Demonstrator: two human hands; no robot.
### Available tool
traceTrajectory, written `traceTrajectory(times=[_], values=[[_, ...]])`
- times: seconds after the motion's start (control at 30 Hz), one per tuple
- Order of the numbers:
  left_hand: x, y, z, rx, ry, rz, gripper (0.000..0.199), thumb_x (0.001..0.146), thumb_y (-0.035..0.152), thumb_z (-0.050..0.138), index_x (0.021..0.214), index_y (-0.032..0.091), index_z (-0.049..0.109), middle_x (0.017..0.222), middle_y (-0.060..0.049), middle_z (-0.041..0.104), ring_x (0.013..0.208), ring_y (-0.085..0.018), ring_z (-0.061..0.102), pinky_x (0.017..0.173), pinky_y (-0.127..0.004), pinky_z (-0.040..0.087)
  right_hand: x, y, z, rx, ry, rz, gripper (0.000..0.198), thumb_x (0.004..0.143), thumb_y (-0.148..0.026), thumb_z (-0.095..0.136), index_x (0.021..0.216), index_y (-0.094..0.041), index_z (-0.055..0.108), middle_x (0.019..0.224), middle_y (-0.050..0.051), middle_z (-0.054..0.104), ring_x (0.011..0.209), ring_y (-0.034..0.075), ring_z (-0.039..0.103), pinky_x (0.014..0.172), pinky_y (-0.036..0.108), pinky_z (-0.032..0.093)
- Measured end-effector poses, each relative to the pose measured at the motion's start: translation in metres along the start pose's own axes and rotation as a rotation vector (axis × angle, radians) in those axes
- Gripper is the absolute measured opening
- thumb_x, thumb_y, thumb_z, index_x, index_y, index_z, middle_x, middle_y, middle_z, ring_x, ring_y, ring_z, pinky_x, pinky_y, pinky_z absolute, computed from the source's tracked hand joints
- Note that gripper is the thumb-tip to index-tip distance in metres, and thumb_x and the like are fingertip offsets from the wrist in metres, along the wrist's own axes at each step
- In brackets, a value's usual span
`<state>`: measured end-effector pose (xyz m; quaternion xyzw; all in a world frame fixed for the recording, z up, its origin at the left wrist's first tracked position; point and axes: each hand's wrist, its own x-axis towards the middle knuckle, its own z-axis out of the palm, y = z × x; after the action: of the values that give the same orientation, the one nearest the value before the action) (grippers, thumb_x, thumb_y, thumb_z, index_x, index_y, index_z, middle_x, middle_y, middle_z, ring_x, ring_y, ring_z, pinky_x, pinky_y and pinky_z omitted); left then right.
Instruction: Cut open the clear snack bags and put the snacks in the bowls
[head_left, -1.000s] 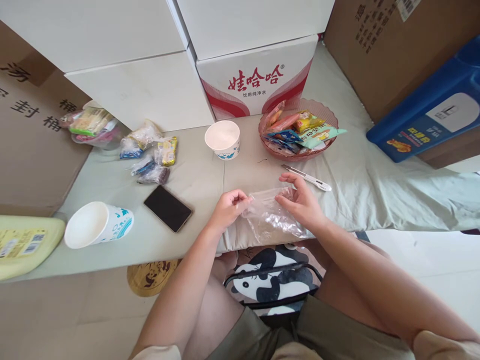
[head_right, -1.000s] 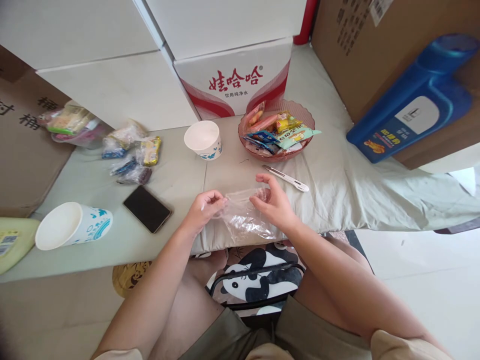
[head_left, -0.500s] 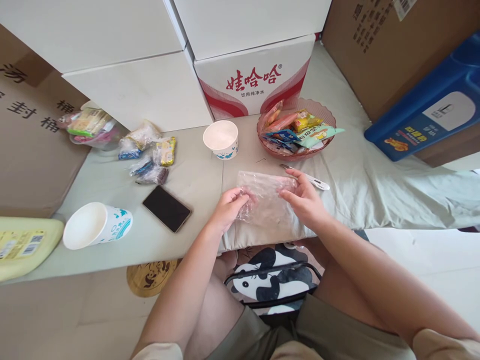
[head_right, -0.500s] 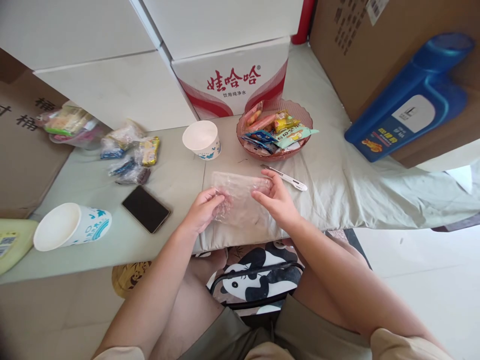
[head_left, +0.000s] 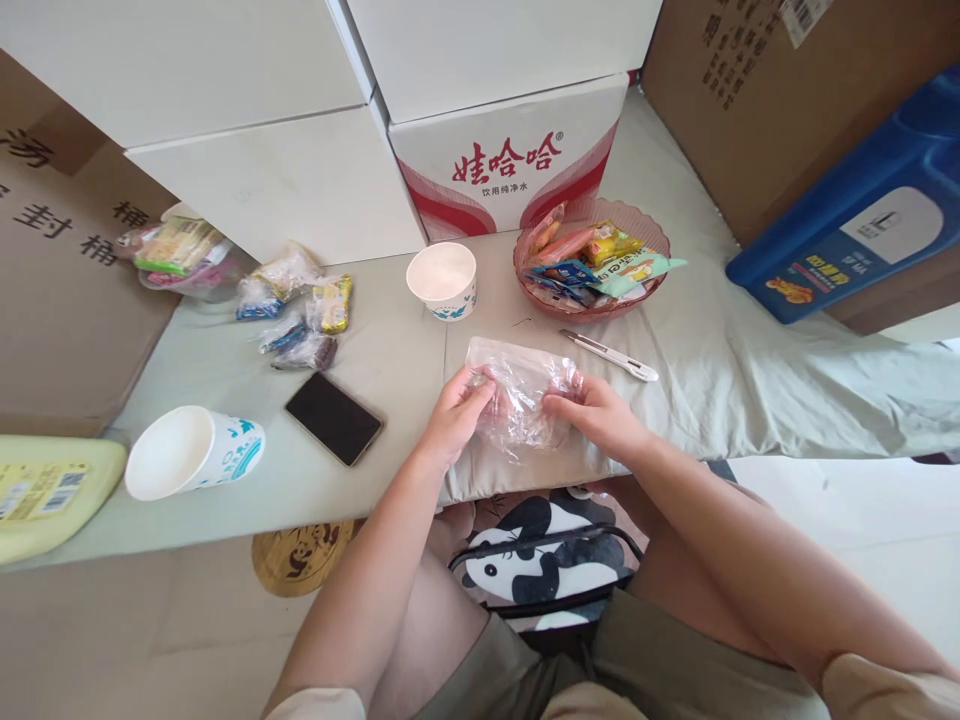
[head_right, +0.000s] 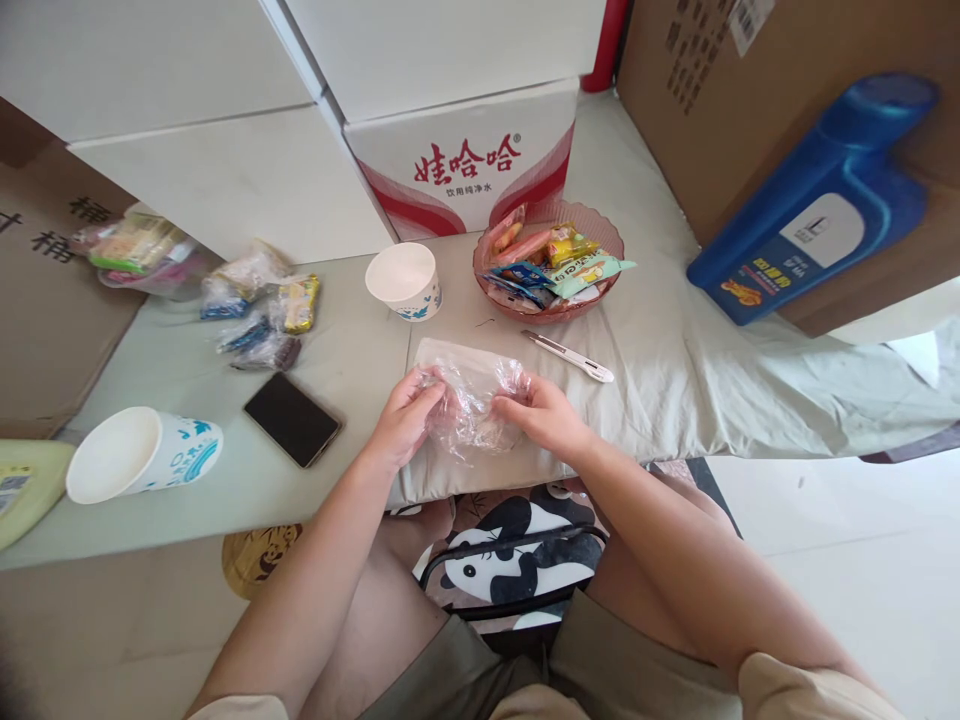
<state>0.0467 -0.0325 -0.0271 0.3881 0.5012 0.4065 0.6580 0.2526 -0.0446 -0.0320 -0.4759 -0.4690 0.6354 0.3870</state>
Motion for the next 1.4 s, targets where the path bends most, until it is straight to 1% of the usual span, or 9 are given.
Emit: traceTrajectory(times=[0.17,0.43,0.63,0.77,0.87,0.93,1.03,1.17,1.4], values=[[0.0,-0.001,-0.003,0.121,-0.037,0.027,0.034,0.077,0.048,0.073,0.092,0.023,0.055,0.039,0.01,0.046,0.029,-0.009,0.04,0.035,-0.02,0.034,-0.001,-0.003,0.0,-0.042,0.151,-0.027,0.031,0.078,-0.049,0.066,0.083,-0.022,0.052,0.061,-0.005,0.057,0.051,0.011,0.051,0.05,0.025,0.04],[-0.001,0.007,-0.006,-0.231,-0.03,-0.022,0.02,0.069,0.027,0.069,0.085,0.021,0.059,0.058,0.005,0.061,0.051,-0.013,0.061,0.05,-0.023,0.049,-0.002,-0.002,-0.005,0.156,0.121,-0.115,0.023,0.075,-0.043,0.066,0.082,-0.024,0.056,0.06,-0.005,0.054,0.053,0.011,0.047,0.053,0.026,0.037],[0.0,0.008,-0.005,0.008,-0.049,0.065,0.03,0.075,0.044,0.063,0.061,0.019,0.053,0.062,0.001,0.055,0.057,-0.012,0.053,0.056,-0.025,0.045,-0.004,-0.007,-0.007,0.059,0.046,-0.135,0.035,0.081,-0.051,0.054,0.061,-0.022,0.049,0.065,0.001,0.052,0.061,0.014,0.048,0.057,0.03,0.038],[0.003,0.006,0.005,0.249,0.128,0.248,0.029,0.068,0.026,0.074,0.092,0.022,0.057,0.092,0.0,0.062,0.082,-0.014,0.06,0.072,-0.024,0.047,-0.004,-0.009,-0.008,-0.118,0.237,-0.121,0.036,0.07,-0.036,0.073,0.095,-0.025,0.05,0.068,-0.006,0.049,0.059,0.012,0.044,0.055,0.026,0.035],[0.004,0.009,0.015,0.293,0.305,0.342,0.024,0.072,0.025,0.072,0.09,0.022,0.055,0.092,-0.002,0.061,0.088,-0.015,0.06,0.077,-0.025,0.047,-0.007,-0.012,-0.013,-0.153,0.417,-0.178,0.039,0.071,-0.033,0.072,0.103,-0.026,0.051,0.072,-0.006,0.052,0.059,0.013,0.045,0.058,0.027,0.037],[0.004,0.01,0.025,0.286,0.223,0.323,0.018,0.077,0.029,0.07,0.087,0.021,0.057,0.087,-0.002,0.062,0.086,-0.016,0.061,0.078,-0.027,0.048,-0.01,-0.015,-0.015,-0.202,0.434,-0.216,0.023,0.075,-0.035,0.07,0.088,-0.024,0.054,0.076,-0.002,0.056,0.064,0.014,0.049,0.064,0.029,0.04],[0.003,0.008,0.047,0.205,-0.049,0.266,0.033,0.075,0.035,0.076,0.101,0.021,0.061,0.103,-0.005,0.068,0.101,-0.019,0.064,0.088,-0.029,0.049,-0.015,-0.019,-0.013,-0.179,0.212,-0.276,0.024,0.079,-0.039,0.069,0.074,-0.023,0.052,0.086,0.002,0.063,0.082,0.018,0.058,0.079,0.034,0.045],[0.012,0.003,0.07,0.12,-0.183,0.241,0.039,0.076,0.046,0.076,0.101,0.019,0.067,0.094,-0.004,0.071,0.087,-0.019,0.067,0.079,-0.029,0.051,-0.013,-0.02,-0.011,0.14,-0.004,-0.163,0.027,0.078,-0.047,0.067,0.082,-0.024,0.053,0.077,0.0,0.06,0.073,0.018,0.059,0.071,0.033,0.049],[0.028,-0.001,0.041,0.142,0.333,0.305,0.034,0.082,0.051,0.068,0.096,0.019,0.07,0.089,-0.003,0.073,0.085,-0.018,0.068,0.078,-0.027,0.053,0.002,-0.01,-0.014,0.032,0.139,-0.087,0.024,0.08,-0.045,0.058,0.087,-0.023,0.051,0.084,0.002,0.064,0.072,0.015,0.061,0.068,0.03,0.047]])
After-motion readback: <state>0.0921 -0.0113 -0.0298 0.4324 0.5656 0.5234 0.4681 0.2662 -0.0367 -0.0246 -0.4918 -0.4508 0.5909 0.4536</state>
